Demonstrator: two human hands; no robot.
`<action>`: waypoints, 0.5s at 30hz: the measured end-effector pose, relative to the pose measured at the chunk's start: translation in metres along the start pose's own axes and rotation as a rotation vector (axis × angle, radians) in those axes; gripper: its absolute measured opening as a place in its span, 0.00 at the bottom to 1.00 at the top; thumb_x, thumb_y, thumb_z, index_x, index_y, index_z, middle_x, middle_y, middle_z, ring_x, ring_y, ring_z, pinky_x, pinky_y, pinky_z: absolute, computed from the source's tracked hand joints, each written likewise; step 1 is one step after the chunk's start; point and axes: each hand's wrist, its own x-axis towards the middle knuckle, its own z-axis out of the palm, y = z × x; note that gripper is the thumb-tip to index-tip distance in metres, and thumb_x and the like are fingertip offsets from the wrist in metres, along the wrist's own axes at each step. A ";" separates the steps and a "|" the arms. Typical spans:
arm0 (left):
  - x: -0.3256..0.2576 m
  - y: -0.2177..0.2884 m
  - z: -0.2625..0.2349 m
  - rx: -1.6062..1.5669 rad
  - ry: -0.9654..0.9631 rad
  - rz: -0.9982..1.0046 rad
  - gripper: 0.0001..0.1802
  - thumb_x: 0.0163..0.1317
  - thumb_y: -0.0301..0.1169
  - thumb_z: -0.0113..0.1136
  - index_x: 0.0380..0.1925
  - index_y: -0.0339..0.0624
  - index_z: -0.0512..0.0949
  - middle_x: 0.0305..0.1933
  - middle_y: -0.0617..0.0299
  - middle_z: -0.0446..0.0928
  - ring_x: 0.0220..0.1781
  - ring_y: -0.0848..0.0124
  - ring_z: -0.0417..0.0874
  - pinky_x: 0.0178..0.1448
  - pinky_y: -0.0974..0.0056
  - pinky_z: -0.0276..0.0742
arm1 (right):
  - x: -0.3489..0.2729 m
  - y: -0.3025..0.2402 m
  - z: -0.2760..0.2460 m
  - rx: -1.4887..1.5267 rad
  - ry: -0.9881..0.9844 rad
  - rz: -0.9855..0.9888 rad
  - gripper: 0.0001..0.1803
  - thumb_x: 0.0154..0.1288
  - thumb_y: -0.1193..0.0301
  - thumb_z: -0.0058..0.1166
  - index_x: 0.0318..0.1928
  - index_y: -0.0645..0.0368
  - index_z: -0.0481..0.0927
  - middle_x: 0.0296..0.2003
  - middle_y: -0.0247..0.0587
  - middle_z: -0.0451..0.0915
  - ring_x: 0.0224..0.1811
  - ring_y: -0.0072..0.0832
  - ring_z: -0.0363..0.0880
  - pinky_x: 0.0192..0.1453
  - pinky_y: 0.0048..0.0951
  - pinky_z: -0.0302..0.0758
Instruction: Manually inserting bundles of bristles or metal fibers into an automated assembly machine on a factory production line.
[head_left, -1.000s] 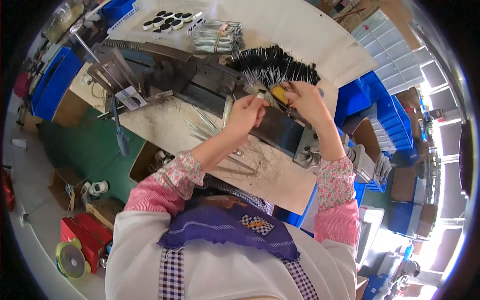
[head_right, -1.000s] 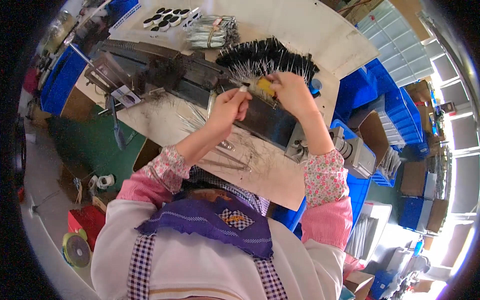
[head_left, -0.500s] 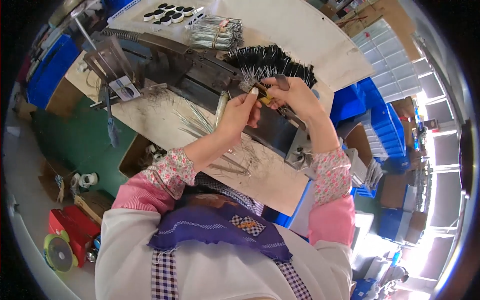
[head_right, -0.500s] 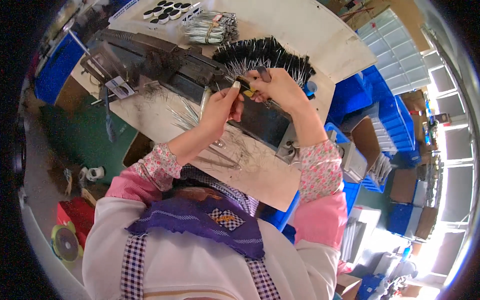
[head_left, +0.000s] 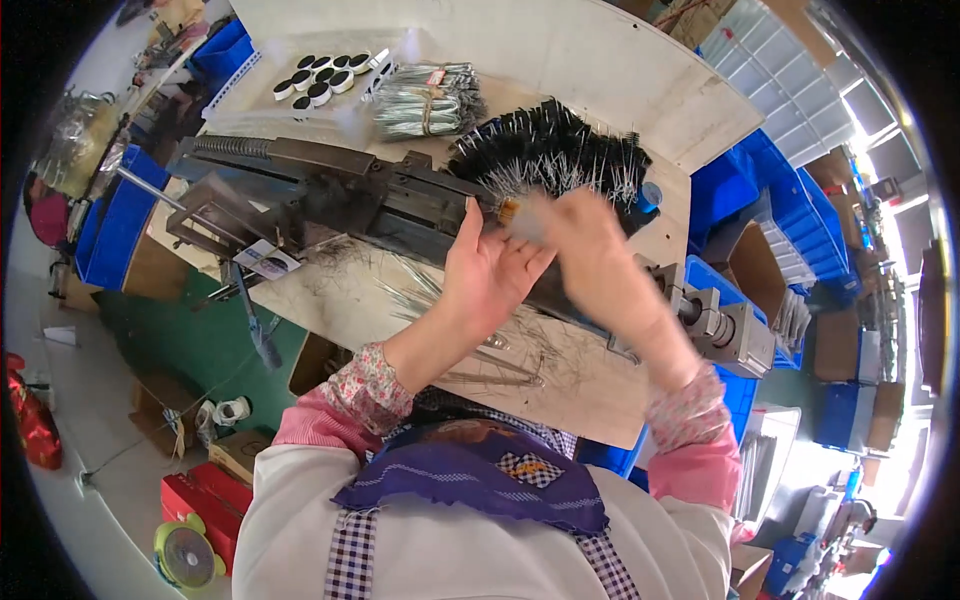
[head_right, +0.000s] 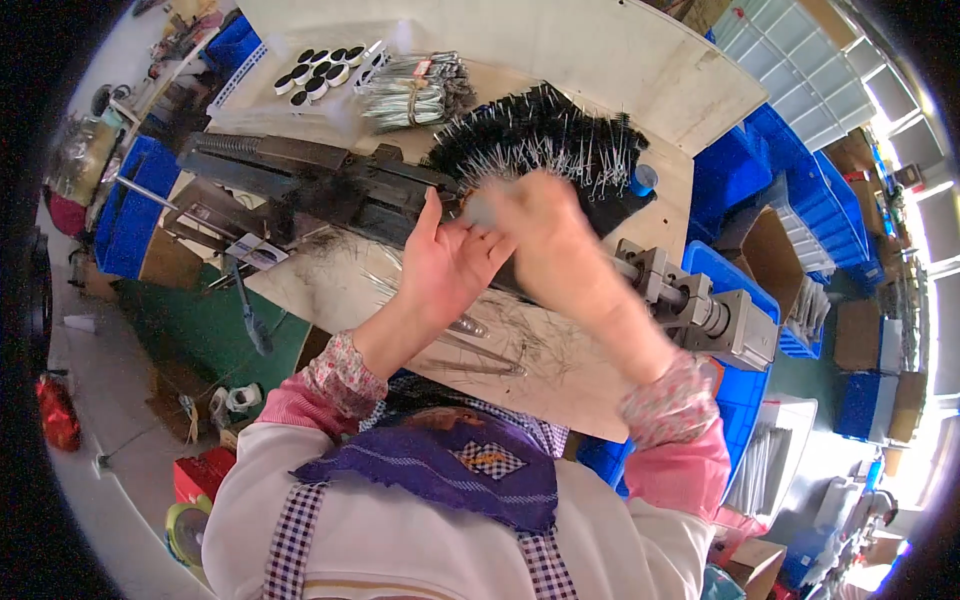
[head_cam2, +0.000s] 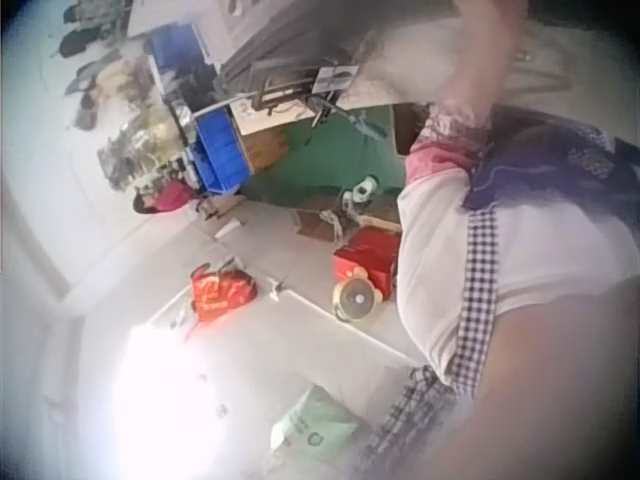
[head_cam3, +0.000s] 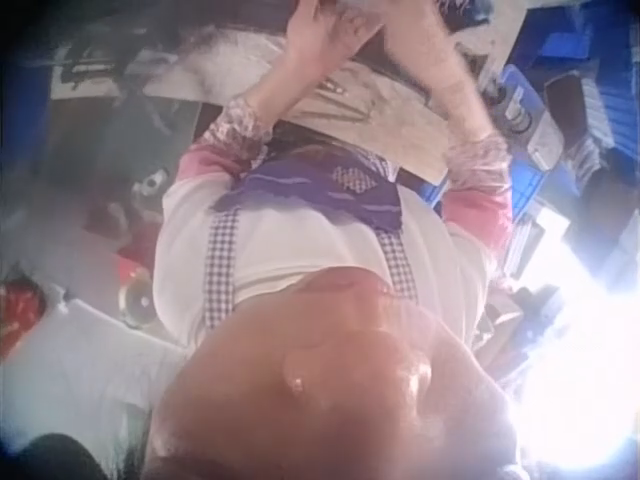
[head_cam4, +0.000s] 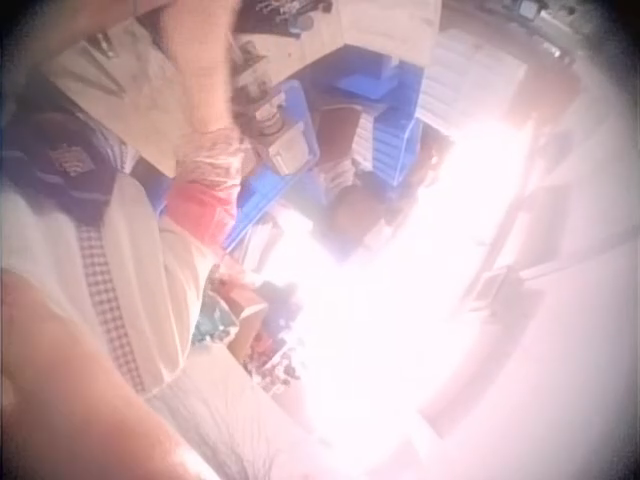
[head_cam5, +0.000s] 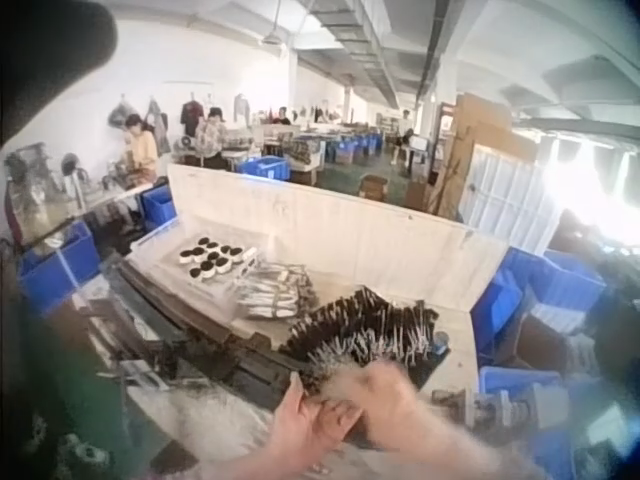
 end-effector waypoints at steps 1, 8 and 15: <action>0.000 -0.003 -0.002 0.011 -0.016 0.014 0.39 0.69 0.59 0.34 0.59 0.30 0.63 0.61 0.48 0.67 0.65 0.57 0.68 0.72 0.56 0.59 | -0.001 -0.014 0.006 0.160 -0.011 -0.043 0.27 0.47 0.83 0.51 0.53 0.59 0.76 0.42 0.50 0.70 0.49 0.47 0.70 0.55 0.39 0.70; -0.012 -0.001 -0.005 0.020 0.002 0.020 0.35 0.71 0.56 0.34 0.59 0.33 0.64 0.61 0.54 0.68 0.65 0.64 0.68 0.73 0.59 0.59 | 0.013 0.013 -0.003 0.313 0.071 0.282 0.08 0.52 0.78 0.60 0.36 0.63 0.84 0.28 0.43 0.78 0.28 0.38 0.78 0.34 0.31 0.73; -0.011 -0.004 -0.010 0.090 -0.040 0.069 0.32 0.71 0.54 0.37 0.59 0.36 0.64 0.61 0.56 0.68 0.66 0.66 0.67 0.72 0.60 0.60 | 0.025 0.009 0.009 0.142 0.077 0.132 0.07 0.53 0.74 0.60 0.35 0.54 0.84 0.25 0.35 0.75 0.31 0.35 0.75 0.43 0.34 0.66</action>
